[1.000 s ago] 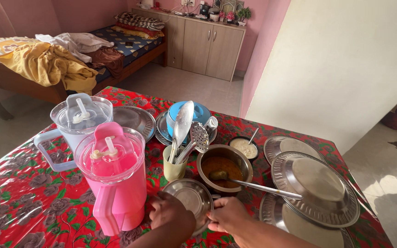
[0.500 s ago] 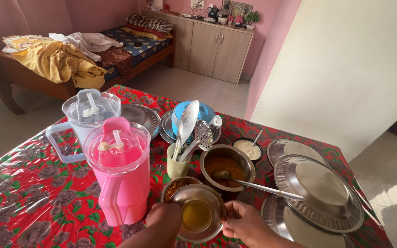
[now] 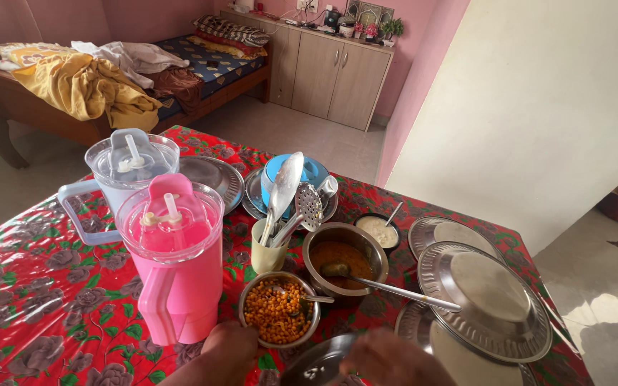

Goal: The person arranges stainless steel plates on a table, then uses a ladle and spoon to serve rice, a yellow curry, and a chickpea dish onto a plate. The person also handles a blue food container and a pink water bottle during the process.

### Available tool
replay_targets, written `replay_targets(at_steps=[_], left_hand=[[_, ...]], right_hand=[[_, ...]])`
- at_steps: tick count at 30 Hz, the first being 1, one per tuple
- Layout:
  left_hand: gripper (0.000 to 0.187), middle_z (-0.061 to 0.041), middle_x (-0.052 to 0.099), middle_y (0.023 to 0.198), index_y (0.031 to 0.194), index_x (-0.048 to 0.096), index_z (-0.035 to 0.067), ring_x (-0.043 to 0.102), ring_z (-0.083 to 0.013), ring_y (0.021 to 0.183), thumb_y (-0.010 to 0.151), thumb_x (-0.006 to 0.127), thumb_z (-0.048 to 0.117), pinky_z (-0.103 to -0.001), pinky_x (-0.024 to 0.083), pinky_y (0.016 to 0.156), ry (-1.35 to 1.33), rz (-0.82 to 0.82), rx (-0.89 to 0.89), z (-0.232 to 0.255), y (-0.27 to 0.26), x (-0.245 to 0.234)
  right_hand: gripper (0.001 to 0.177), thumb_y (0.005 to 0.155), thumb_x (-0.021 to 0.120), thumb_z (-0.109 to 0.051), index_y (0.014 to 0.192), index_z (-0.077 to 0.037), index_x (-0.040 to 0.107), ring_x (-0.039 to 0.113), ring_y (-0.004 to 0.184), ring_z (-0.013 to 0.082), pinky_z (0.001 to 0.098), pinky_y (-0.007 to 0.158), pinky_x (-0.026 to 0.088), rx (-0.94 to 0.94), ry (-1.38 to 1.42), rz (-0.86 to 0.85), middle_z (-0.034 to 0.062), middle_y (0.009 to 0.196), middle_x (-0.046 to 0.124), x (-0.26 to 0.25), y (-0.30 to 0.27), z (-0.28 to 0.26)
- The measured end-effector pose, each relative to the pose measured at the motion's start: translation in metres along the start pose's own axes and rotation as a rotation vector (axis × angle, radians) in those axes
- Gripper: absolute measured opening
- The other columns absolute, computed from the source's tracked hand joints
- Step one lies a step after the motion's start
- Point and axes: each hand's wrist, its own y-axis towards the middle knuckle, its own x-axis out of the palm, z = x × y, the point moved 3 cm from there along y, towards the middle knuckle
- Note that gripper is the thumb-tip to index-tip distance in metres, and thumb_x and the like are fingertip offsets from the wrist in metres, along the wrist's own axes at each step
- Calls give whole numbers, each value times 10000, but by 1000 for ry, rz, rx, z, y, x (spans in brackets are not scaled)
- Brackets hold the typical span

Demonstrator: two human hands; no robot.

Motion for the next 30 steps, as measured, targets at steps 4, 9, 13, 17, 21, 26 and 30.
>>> replay_targets(at_steps=[4,9,13,17,21,26,30], left_hand=[[264,-140,787,842,1064,751,34,694,-223,639,876,568,8,-371,497,510,57,-34,25,1,-6,3],[245,-149,776,835,1072,740,73,644,-233,628,907,562,41,-357,475,492,35,-22,-16,-3,-9,1],[221,-103,751,821,1079,661,107,713,-231,666,918,540,14,-373,505,508,-79,-9,-78,-11,-5,-1],[213,-110,772,815,1010,736,97,711,-225,648,915,552,44,-361,513,482,55,-6,-49,-20,9,-8],[190,-114,764,897,980,785,114,711,-249,777,890,647,209,-385,541,614,790,-158,411,-21,30,-15],[227,-142,721,1045,1036,778,136,700,-320,994,924,694,314,-442,570,822,1572,-226,797,-29,30,-10],[188,-13,797,1046,1014,807,236,763,-167,1019,879,698,306,-333,581,909,921,-30,196,-16,9,-19]], right_hand=[[75,880,639,-143,934,-124,689,726,851,135,269,717,615,-45,-29,-43,9,886,678,66,-46,25],[145,939,646,-256,882,-127,683,724,766,111,261,653,627,22,24,11,-11,826,668,118,-78,38],[188,918,674,-319,831,-153,671,713,690,86,260,601,609,200,-22,39,-31,767,642,125,-83,40],[191,923,701,-273,834,-112,647,661,583,112,289,557,525,573,335,-91,-8,686,620,145,-74,63],[176,845,769,-271,797,-134,671,730,587,38,227,572,563,505,184,165,-31,625,630,146,-60,57],[166,871,700,-52,1037,-60,694,768,931,143,289,784,605,580,605,-100,77,966,653,108,-18,41],[144,874,667,-50,1012,-31,704,758,963,182,326,854,632,822,559,-52,102,995,764,79,5,23]])
